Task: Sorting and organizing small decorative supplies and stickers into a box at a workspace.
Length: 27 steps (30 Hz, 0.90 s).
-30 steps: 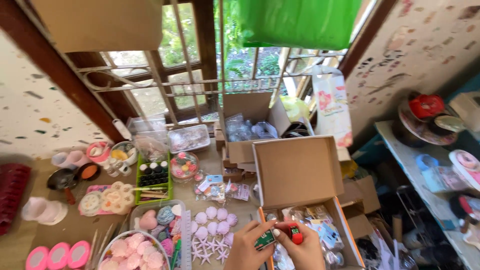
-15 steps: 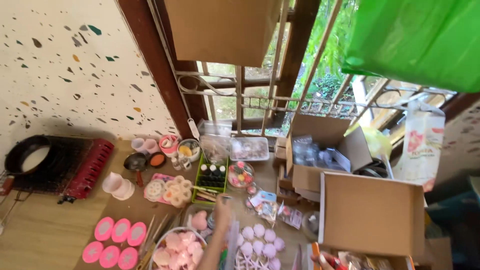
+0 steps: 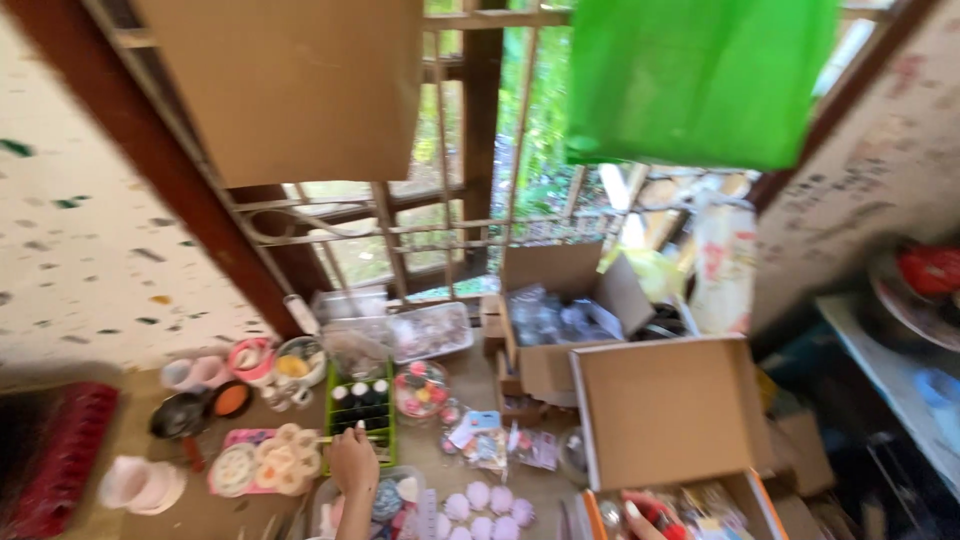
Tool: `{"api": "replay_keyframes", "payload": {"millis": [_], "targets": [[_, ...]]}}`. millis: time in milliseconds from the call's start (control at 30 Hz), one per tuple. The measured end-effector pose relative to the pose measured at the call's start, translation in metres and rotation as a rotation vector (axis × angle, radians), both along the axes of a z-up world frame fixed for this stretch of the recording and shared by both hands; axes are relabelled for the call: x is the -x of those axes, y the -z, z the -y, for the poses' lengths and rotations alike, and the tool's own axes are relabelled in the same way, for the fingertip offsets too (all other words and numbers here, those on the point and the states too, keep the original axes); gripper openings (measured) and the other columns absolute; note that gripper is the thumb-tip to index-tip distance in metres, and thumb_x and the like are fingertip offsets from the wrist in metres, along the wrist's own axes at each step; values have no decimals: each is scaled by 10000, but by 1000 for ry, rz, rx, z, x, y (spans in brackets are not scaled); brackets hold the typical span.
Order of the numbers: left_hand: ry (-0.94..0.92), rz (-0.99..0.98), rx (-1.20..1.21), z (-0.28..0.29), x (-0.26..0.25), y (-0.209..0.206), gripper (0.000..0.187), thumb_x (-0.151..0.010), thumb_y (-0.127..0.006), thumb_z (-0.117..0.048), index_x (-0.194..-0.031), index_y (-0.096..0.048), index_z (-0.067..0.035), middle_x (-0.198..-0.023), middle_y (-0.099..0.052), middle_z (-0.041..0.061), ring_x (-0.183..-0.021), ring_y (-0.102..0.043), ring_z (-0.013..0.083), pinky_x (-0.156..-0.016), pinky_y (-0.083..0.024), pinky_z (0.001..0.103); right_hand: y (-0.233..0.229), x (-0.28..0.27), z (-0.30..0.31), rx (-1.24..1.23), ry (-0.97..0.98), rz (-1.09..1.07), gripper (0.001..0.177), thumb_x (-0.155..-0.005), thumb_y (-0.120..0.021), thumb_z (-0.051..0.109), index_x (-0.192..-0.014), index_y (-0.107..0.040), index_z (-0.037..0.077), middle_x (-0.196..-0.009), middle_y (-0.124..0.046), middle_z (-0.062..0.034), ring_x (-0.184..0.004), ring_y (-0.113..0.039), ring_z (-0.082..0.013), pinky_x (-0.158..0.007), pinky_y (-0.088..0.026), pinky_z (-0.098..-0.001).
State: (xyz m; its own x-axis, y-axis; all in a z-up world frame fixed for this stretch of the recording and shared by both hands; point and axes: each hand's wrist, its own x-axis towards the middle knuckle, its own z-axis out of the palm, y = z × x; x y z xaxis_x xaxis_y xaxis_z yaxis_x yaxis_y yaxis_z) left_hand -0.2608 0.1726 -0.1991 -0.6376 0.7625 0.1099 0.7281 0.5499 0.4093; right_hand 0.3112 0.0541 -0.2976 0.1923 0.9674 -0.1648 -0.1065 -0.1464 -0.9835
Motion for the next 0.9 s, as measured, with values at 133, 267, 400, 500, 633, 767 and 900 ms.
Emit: {"api": "replay_keyframes", "payload": {"millis": [133, 267, 400, 500, 633, 767, 900], "targets": [[168, 328, -433, 31, -100, 12, 156, -925, -605, -80, -1073, -614, -31, -972, -687, 170, -901, -655, 324, -815, -518, 439, -180, 68, 12, 170, 150, -183, 324, -850, -715, 45, -1168, -717, -13, -744, -717, -159, -654, -715, -276, -599, -584, -389], [460, 867, -596, 115, -275, 29, 536, -628, -785, -44, -1145, -662, -110, -845, -730, 23, -636, -685, 186, -553, -552, 321, -253, 94, 17, 161, 164, -342, 329, -844, -684, 24, -1172, -682, 3, -815, -725, -162, -742, -733, -284, -616, -638, -445], [1000, 420, -861, 156, -333, -95, 198, -790, -812, -60, -977, -784, -115, -946, -695, 4, -868, -714, 161, -677, -611, 297, -230, 78, 25, 134, 51, -412, 311, -836, -657, 2, -1145, -676, -35, -863, -786, -206, -819, -755, -287, -703, -634, -374], [1057, 265, -884, 166, -348, -128, 252, -765, -826, -70, -999, -814, -164, -968, -694, 11, -875, -707, 195, -646, -614, 286, -213, 63, 30, 245, 32, -571, 308, -855, -682, 100, -1148, -694, 6, -817, -730, -166, -747, -710, -252, -642, -580, -350], [1066, 255, -759, 179, -369, -111, 277, -799, -820, -79, -1054, -829, -188, -958, -696, -3, -852, -713, 182, -634, -609, 273, -173, 44, 47, 346, 45, -445, 310, -857, -771, 236, -1108, -720, 60, -680, -645, -114, -472, -472, -199, -391, -305, -307], [1073, 282, -583, 191, -379, -138, 379, -776, -852, -212, -1123, -767, -85, -962, -662, 104, -854, -704, 293, -676, -593, 394, -193, 42, 61, 405, 57, -569, 359, -869, -748, 289, -1112, -701, 30, -818, -680, -80, -705, -630, -186, -584, -447, -309], [998, 532, -422, 198, -387, -181, 390, -780, -824, -201, -1117, -730, -30, -934, -695, 154, -793, -727, 316, -662, -592, 415, -226, 33, 73, 268, -55, -797, 516, -814, -614, 483, -1076, -681, 43, -937, -755, -80, -861, -716, -204, -758, -578, -362]]}}
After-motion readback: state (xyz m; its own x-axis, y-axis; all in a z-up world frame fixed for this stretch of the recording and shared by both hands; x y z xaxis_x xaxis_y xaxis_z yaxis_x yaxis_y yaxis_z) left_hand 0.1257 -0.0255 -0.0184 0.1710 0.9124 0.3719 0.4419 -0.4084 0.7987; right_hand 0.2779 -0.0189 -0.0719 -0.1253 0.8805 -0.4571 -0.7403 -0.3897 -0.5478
